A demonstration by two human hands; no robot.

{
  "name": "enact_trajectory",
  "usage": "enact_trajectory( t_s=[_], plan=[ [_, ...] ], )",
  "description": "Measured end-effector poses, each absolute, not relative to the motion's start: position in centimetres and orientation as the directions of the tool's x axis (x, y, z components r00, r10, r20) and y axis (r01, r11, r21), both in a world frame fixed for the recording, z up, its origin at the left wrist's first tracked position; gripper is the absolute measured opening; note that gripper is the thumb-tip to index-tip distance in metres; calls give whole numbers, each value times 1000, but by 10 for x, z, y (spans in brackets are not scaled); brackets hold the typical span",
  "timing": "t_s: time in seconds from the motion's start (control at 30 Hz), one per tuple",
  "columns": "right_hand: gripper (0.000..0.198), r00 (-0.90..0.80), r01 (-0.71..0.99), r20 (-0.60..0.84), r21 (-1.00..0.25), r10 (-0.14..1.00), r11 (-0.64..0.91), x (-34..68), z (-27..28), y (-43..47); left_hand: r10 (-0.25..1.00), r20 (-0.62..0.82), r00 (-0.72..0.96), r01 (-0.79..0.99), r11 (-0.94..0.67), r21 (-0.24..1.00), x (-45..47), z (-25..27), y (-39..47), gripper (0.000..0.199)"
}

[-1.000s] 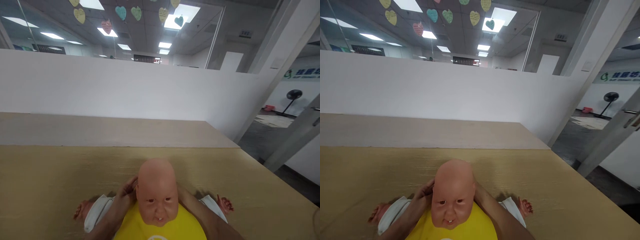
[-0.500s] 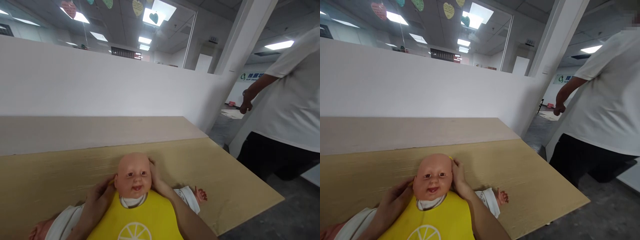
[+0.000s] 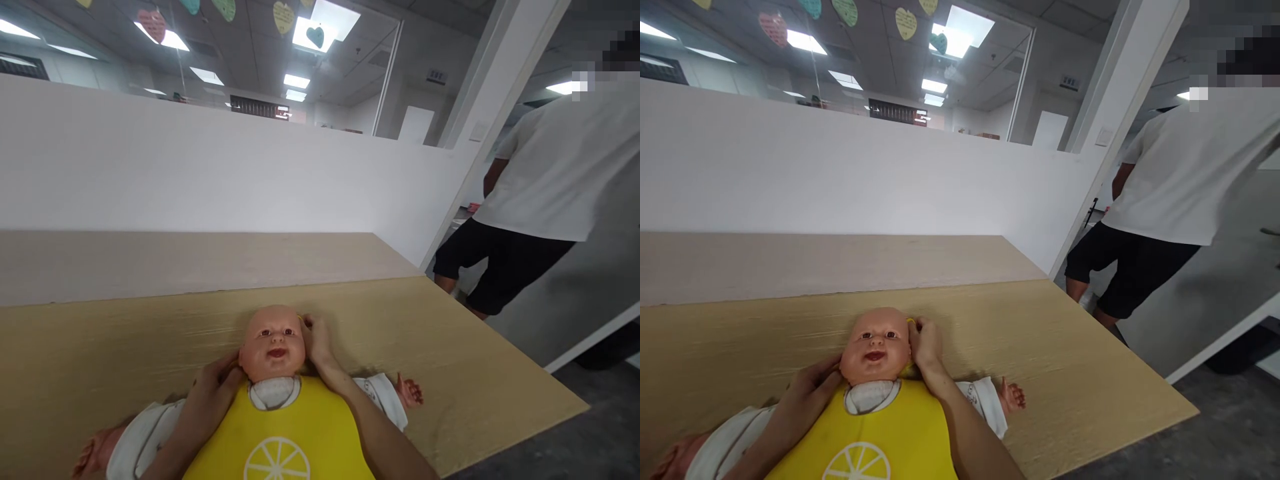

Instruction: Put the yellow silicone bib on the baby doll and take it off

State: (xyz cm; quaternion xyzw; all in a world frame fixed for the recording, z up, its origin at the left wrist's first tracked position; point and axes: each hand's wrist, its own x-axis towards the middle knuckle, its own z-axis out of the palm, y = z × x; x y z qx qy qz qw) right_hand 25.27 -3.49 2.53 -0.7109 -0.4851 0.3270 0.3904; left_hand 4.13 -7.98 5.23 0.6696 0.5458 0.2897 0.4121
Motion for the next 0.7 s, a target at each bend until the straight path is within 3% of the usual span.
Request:
enact_trajectory(
  t_s=[0.7],
  plan=[
    [41,325,653,-117,-690,938,-312,267,43,-38,967,-40,252,513,-99,852,37,55,-74,43]
  ],
)
